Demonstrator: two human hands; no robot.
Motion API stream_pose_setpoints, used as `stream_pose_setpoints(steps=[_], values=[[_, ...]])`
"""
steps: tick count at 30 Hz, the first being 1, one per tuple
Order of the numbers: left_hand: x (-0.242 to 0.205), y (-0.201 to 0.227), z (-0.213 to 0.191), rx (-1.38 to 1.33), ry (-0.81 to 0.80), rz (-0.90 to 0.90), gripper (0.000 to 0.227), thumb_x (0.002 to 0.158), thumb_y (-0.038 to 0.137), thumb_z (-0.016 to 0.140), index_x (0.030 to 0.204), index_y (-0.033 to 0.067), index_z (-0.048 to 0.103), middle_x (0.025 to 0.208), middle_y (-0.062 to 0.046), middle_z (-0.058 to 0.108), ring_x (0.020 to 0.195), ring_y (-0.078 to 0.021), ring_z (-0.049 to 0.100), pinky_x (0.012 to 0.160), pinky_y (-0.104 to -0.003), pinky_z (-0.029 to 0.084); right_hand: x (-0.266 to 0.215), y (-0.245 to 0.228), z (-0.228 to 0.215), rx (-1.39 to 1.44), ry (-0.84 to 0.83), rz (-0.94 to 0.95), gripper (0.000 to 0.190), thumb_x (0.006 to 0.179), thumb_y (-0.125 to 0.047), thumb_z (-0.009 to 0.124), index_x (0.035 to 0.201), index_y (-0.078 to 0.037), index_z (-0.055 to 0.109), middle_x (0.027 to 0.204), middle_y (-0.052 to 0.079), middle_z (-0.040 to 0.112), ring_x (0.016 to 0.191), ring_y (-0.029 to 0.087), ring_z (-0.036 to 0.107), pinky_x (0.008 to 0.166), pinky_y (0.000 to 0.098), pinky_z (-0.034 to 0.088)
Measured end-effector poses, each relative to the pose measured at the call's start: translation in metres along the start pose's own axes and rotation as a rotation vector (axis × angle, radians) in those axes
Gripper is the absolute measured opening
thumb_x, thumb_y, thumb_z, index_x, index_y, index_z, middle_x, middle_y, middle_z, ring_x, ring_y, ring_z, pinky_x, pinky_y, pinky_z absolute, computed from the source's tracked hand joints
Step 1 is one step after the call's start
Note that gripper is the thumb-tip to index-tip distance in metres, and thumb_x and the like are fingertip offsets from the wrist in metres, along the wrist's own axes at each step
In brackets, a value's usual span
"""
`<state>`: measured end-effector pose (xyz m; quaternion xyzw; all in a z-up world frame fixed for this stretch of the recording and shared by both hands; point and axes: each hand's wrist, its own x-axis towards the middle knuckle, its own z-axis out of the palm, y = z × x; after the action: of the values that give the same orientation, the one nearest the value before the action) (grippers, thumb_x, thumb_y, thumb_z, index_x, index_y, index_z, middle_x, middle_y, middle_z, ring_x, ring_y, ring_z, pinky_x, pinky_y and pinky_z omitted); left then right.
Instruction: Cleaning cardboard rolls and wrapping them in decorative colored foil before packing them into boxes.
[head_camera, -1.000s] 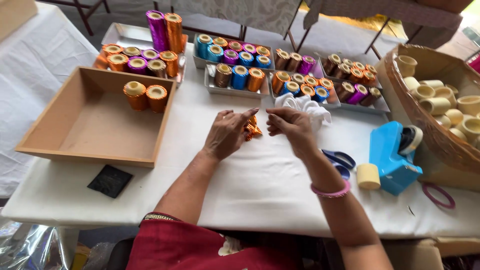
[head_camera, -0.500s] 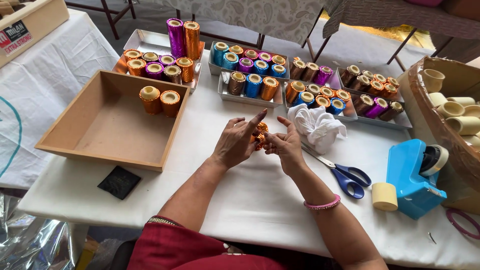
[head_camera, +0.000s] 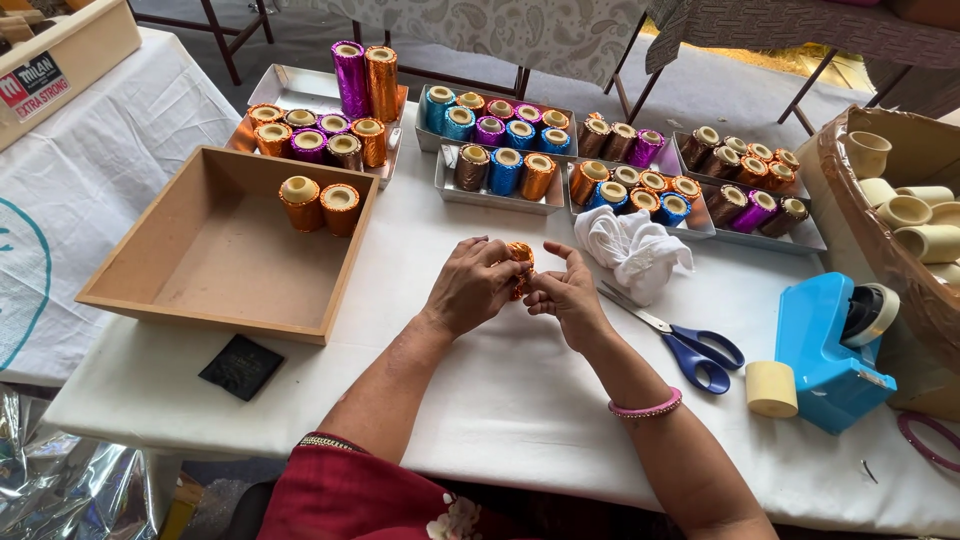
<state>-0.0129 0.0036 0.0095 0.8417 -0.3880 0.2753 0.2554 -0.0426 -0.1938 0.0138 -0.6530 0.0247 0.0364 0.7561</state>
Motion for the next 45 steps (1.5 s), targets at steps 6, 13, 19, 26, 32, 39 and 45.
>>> stream_pose_setpoints(steps=[6, 13, 19, 26, 32, 39, 45], values=[[0.003, 0.012, -0.009, -0.09, 0.079, 0.001, 0.022, 0.085, 0.021, 0.08, 0.103, 0.0096, 0.077, 0.115, -0.01, 0.063, 0.109, -0.0253, 0.064, 0.101, -0.044, 0.05, -0.001, 0.0, -0.005, -0.017, -0.035, 0.024, 0.071, 0.088, -0.004, 0.07, 0.148, -0.001, 0.031, 0.086, 0.011, 0.072, 0.07, 0.014, 0.072, 0.064, 0.0287, 0.062], [0.0, 0.007, 0.017, 0.025, 0.137, -0.061, 0.021, 0.085, 0.028, 0.084, 0.099, 0.0136, 0.077, 0.112, -0.001, 0.064, 0.108, -0.0209, 0.065, 0.099, -0.043, 0.052, -0.006, 0.002, 0.009, -0.149, 0.084, 0.042, 0.073, 0.085, -0.003, 0.07, 0.145, -0.009, 0.03, 0.114, 0.013, 0.059, 0.078, 0.019, 0.071, 0.062, 0.0319, 0.063], [0.004, 0.017, 0.003, 0.062, 0.168, -0.064, 0.029, 0.071, 0.027, 0.089, 0.091, 0.0113, 0.075, 0.117, -0.008, 0.06, 0.109, -0.0267, 0.064, 0.096, -0.044, 0.051, 0.004, 0.015, -0.005, -0.176, 0.117, -0.106, 0.068, 0.086, 0.0, 0.066, 0.144, -0.007, 0.033, 0.131, 0.013, 0.048, 0.088, 0.019, 0.071, 0.064, 0.0292, 0.061], [-0.003, -0.015, 0.026, -0.358, 0.113, -0.312, 0.064, 0.076, 0.015, 0.093, 0.127, 0.0101, 0.055, 0.131, -0.009, 0.055, 0.122, -0.0248, 0.06, 0.098, -0.034, 0.06, 0.009, 0.023, -0.01, -0.278, 0.277, -0.425, 0.07, 0.087, -0.003, 0.067, 0.149, -0.004, 0.034, 0.142, 0.017, 0.046, 0.101, 0.02, 0.065, 0.081, 0.0315, 0.062], [0.005, -0.006, -0.005, -0.877, 0.299, -0.446, 0.086, 0.073, 0.008, 0.089, 0.147, 0.0098, 0.044, 0.127, -0.009, 0.044, 0.119, -0.0232, 0.059, 0.095, -0.036, 0.06, 0.0, 0.009, 0.007, -0.111, 0.157, -0.353, 0.084, 0.088, -0.019, 0.076, 0.152, -0.011, 0.022, 0.146, 0.019, 0.042, 0.114, 0.02, 0.063, 0.089, 0.0343, 0.062], [-0.002, -0.014, 0.018, -0.284, 0.1, -0.4, 0.078, 0.062, 0.015, 0.097, 0.131, 0.0036, 0.061, 0.127, -0.012, 0.058, 0.114, -0.0264, 0.065, 0.102, -0.035, 0.058, -0.002, 0.031, 0.001, -0.459, -0.004, -0.767, 0.058, 0.095, -0.013, 0.082, 0.132, -0.011, 0.037, 0.153, 0.019, 0.053, 0.116, 0.021, 0.073, 0.099, 0.0355, 0.061], [0.001, -0.01, 0.013, -0.324, 0.114, -0.376, 0.068, 0.066, 0.017, 0.097, 0.122, 0.004, 0.062, 0.122, -0.012, 0.063, 0.11, -0.029, 0.068, 0.098, -0.037, 0.058, -0.031, 0.0, 0.026, -1.09, 0.223, -1.067, 0.057, 0.08, -0.034, 0.09, 0.121, -0.014, 0.055, 0.151, 0.016, 0.041, 0.138, 0.035, 0.045, 0.11, 0.0478, 0.037]])
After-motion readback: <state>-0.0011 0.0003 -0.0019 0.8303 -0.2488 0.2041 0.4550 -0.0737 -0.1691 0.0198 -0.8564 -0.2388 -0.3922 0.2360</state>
